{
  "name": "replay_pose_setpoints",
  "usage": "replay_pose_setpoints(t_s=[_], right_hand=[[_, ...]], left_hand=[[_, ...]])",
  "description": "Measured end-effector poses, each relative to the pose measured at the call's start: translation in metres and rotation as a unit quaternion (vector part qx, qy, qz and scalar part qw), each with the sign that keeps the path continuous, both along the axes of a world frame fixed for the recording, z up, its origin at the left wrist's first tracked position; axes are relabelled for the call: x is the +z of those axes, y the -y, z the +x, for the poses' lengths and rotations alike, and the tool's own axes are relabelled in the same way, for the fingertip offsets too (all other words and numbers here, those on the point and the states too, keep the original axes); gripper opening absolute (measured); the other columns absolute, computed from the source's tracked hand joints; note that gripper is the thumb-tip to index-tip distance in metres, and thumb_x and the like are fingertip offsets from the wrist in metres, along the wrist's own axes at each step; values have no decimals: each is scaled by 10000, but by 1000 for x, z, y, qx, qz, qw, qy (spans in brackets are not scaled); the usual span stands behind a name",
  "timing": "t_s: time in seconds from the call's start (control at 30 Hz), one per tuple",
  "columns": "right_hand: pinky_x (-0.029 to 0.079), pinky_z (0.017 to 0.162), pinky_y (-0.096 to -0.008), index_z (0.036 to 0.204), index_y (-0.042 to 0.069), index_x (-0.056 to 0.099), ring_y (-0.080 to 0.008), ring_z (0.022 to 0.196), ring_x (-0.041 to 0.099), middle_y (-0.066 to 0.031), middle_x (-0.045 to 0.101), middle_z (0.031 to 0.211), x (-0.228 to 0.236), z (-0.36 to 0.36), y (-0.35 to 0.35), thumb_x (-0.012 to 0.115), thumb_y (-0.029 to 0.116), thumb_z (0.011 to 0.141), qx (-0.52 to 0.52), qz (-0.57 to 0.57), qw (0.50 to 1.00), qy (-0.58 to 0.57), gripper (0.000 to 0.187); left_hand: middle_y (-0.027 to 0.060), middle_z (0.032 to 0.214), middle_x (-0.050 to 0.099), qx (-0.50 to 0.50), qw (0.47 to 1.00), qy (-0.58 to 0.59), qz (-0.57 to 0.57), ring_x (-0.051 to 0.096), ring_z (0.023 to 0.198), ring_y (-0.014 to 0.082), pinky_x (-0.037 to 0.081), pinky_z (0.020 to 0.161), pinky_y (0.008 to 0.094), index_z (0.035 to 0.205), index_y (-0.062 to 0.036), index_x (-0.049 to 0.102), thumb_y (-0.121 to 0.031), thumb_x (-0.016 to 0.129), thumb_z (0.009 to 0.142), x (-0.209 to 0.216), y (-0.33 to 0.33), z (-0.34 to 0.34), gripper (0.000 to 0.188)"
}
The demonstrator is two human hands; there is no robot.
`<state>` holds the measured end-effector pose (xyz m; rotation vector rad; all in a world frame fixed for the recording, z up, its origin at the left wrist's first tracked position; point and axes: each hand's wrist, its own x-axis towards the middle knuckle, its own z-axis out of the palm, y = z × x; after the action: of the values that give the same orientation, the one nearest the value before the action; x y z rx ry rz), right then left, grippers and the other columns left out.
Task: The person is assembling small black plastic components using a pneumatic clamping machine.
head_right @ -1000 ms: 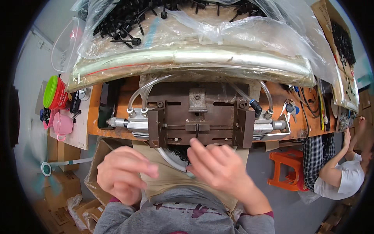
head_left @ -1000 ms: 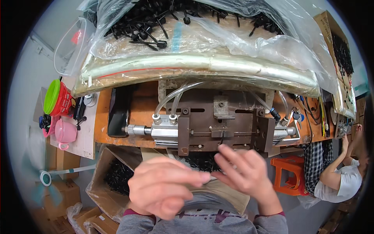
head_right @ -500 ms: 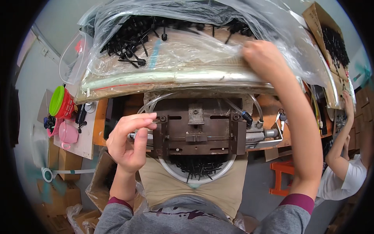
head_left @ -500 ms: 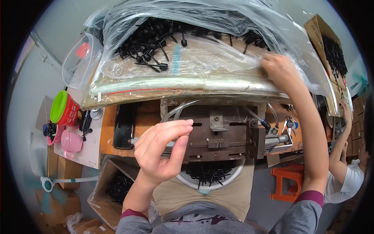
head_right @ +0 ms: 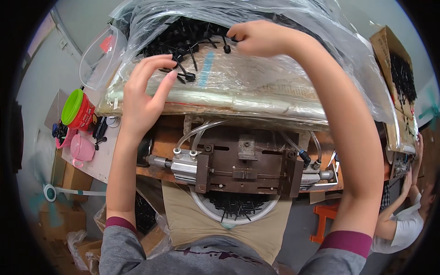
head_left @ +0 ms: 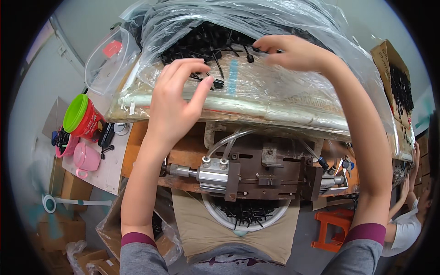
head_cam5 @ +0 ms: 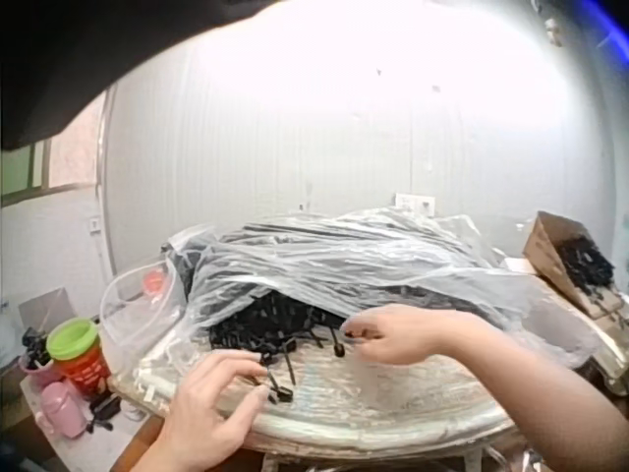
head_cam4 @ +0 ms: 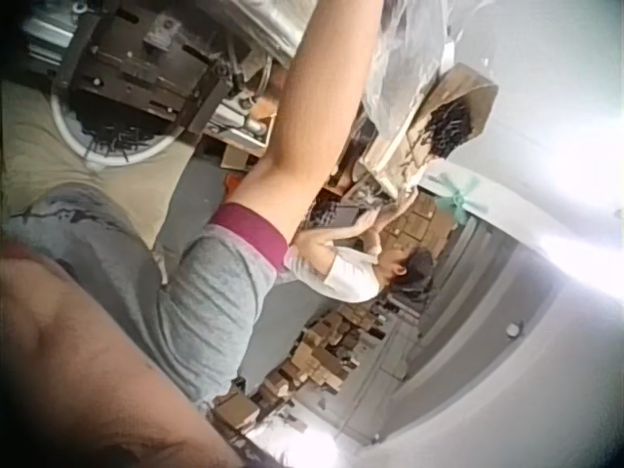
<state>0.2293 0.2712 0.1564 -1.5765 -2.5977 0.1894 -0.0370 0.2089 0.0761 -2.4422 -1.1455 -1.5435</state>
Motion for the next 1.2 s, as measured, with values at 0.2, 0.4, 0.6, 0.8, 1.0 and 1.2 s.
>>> replay_pose_setpoints(t_s=[0.2, 0.4, 0.6, 0.8, 1.0, 1.2], right_hand=[[330, 1128, -483, 1462, 44, 423, -365, 1306, 489, -218, 481, 1448, 39, 40, -135, 696, 471, 833, -70, 153, 967, 190, 807], [420, 1039, -445, 1268, 27, 579, -306, 1267, 518, -199, 558, 1343, 82, -15, -85, 648, 110, 776, -151, 479, 841, 201, 504], [559, 816, -440, 872, 14, 742, -352, 934, 699, -213, 718, 940, 23, -78, -107, 614, 151, 801, -116, 302, 937, 129, 200], [310, 1137, -484, 1357, -14, 527, -363, 1384, 403, -259, 489, 1425, 11, -132, -95, 480, 421, 884, -77, 252, 965, -5, 644], [326, 1097, -554, 1433, 29, 458, -368, 1301, 491, -212, 487, 1428, -17, -187, -110, 764, 612, 688, -136, 240, 959, 62, 994], [322, 1079, -559, 1422, 48, 478, -350, 1313, 483, -203, 503, 1392, -24, -204, -120, 782, 711, 568, -199, 119, 972, -32, 1123]], left_hand=[[129, 1146, 654, 16, 998, 5, -57, 600, 1131, 293, 437, 994, 374, 1152, -25, 626, -189, 695, 882, -20, -31, 13, 324], [137, 1256, 602, 47, 996, 58, -46, 552, 1215, 292, 401, 1046, 385, 1191, -36, 619, -198, 696, 878, -19, -29, 8, 361], [160, 1303, 574, 68, 991, 105, -38, 520, 1267, 313, 379, 1075, 401, 1214, -39, 607, -169, 683, 880, -22, -29, -2, 366], [143, 1258, 592, 40, 990, 129, -31, 538, 1236, 299, 383, 1071, 397, 1167, -33, 618, -69, 638, 866, -22, -29, 3, 304], [126, 1105, 602, 35, 991, 124, -40, 542, 1067, 292, 426, 954, 392, 1038, -22, 631, -26, 600, 830, -24, -29, 0, 211], [86, 998, 633, -3, 983, 182, -28, 566, 956, 228, 448, 877, 341, 946, -33, 670, -60, 634, 857, -17, -20, -1, 100]])
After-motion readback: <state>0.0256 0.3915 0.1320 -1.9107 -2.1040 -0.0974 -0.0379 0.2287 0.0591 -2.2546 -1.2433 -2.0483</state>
